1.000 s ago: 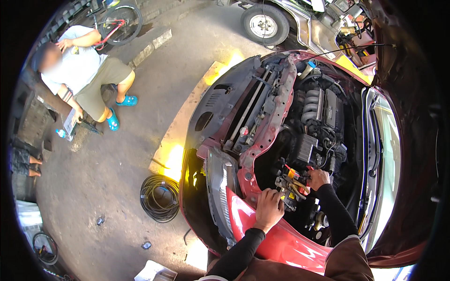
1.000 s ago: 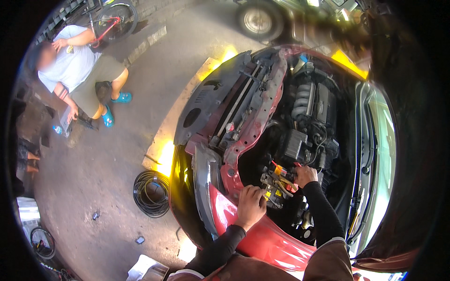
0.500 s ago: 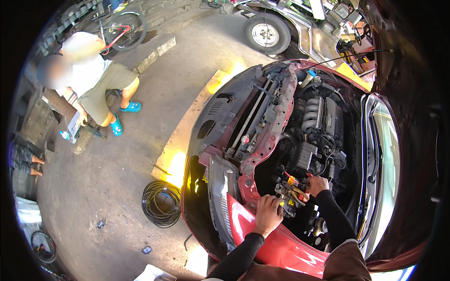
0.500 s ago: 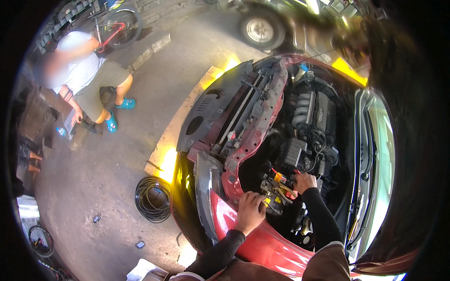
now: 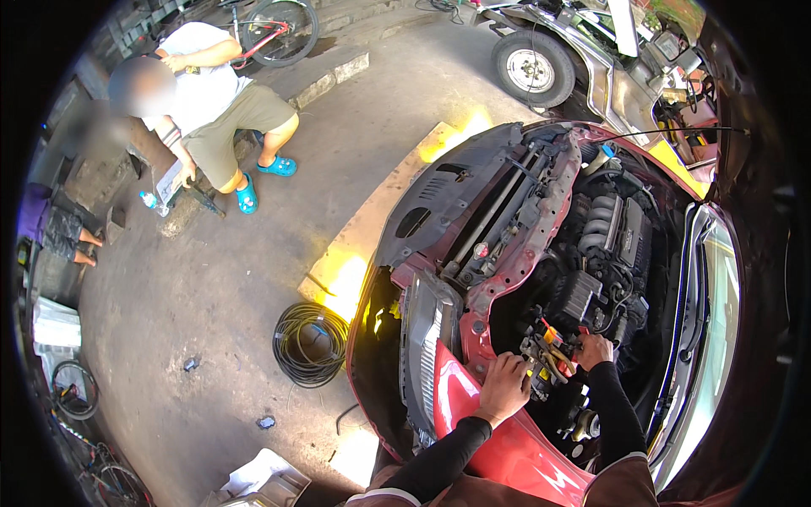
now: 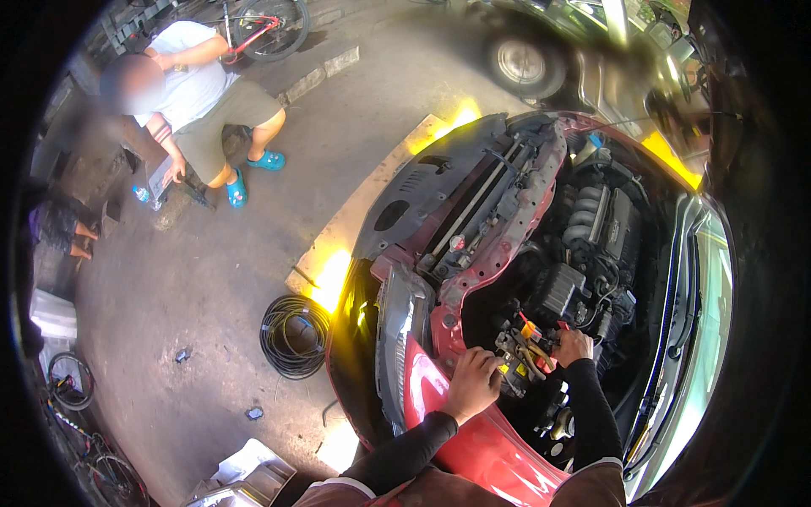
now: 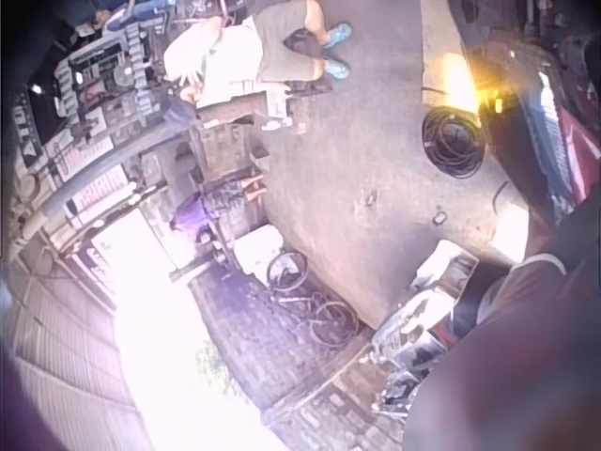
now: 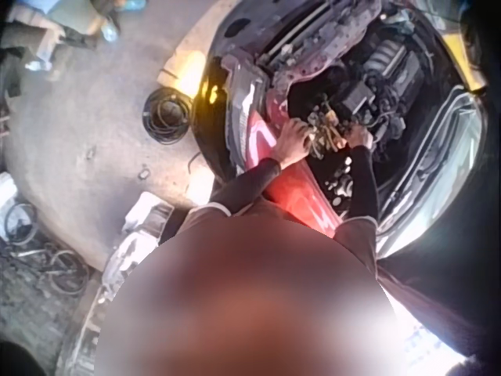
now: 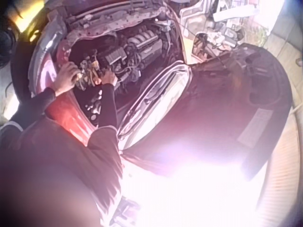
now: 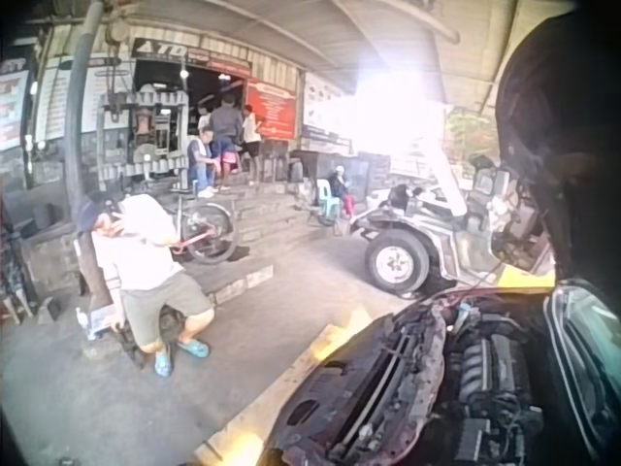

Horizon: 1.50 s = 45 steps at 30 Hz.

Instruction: The person retrieves a small part from a display case, then walks to a red car with its hood open. They connect wires to the car battery terminals and route a wire toward the engine bay, using pliers to strip wire insulation and continuing to connect and adjust wiring near the battery.

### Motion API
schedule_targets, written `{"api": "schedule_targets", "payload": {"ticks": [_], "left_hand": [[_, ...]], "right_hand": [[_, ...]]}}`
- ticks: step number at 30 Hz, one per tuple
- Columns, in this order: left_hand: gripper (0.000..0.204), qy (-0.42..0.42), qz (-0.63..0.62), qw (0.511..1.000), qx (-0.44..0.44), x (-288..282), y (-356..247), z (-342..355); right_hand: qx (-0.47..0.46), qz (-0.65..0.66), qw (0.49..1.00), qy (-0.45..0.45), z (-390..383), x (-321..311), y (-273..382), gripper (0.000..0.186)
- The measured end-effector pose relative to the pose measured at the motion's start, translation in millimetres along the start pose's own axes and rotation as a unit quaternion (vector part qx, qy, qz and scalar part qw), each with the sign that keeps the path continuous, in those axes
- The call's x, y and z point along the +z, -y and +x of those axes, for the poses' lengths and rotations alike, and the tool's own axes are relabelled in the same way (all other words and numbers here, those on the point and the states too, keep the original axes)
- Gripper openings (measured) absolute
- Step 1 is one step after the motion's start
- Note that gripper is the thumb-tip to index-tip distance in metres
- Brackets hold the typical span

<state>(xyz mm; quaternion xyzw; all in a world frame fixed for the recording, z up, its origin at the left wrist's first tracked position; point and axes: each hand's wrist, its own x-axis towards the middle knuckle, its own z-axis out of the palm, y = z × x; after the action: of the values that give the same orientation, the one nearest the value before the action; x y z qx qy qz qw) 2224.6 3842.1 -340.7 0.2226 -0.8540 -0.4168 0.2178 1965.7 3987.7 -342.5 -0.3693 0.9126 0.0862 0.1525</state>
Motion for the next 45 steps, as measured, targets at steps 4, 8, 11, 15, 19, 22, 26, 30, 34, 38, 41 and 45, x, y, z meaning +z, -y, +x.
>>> {"api": "schedule_targets", "payload": {"ticks": [4, 8, 11, 15, 19, 22, 26, 30, 34, 38, 41, 45], "left_hand": [[0.033, -0.001, 0.001, 1.000, -0.006, -2, -2, 1], [0.025, -0.038, -0.024, 0.999, -0.005, -5, -4, 2], [0.024, -0.039, -0.024, 0.999, -0.005, -7, -5, 1], [0.024, -0.036, -0.021, 0.999, -0.003, -9, -6, -3], [0.024, -0.026, -0.023, 0.999, -0.004, -9, -7, -5], [0.030, 0.006, 0.001, 1.000, -0.004, -9, -6, -4], [0.024, -0.037, -0.017, 0.999, -0.003, -9, -7, -2], [0.024, -0.035, -0.018, 0.999, -0.003, -10, -8, -1], [0.024, -0.033, -0.020, 0.999, -0.004, -10, -7, -1], [0.023, -0.033, -0.020, 0.999, -0.003, -9, -7, -2], [0.023, -0.033, -0.016, 0.999, -0.004, -9, -7, -3], [0.023, -0.031, -0.018, 0.999, -0.004, -9, -8, -4]], "right_hand": [[-0.015, -0.010, 1.000, 0.000, 3, -1, 1, 0.025], [-0.020, -0.021, 1.000, 0.003, 2, -5, 4, 0.025], [-0.019, -0.026, 0.999, 0.025, 0, -7, 6, 0.026], [-0.017, -0.019, 1.000, 0.009, -5, -3, 3, 0.027], [-0.016, -0.010, 1.000, -0.002, -8, 3, 1, 0.028], [-0.015, -0.016, 1.000, 0.013, -6, 4, 1, 0.029], [-0.025, -0.010, 1.000, 0.006, -2, -1, 3, 0.024], [-0.019, -0.012, 1.000, 0.007, -3, -4, 6, 0.024], [-0.022, -0.010, 1.000, 0.007, -4, -5, 6, 0.025], [-0.025, -0.015, 0.999, 0.016, -3, -2, 4, 0.025], [-0.014, 0.003, 1.000, 0.011, -5, 4, 2, 0.026], [0.002, 0.008, 1.000, 0.012, -7, 8, 1, 0.028]]}}
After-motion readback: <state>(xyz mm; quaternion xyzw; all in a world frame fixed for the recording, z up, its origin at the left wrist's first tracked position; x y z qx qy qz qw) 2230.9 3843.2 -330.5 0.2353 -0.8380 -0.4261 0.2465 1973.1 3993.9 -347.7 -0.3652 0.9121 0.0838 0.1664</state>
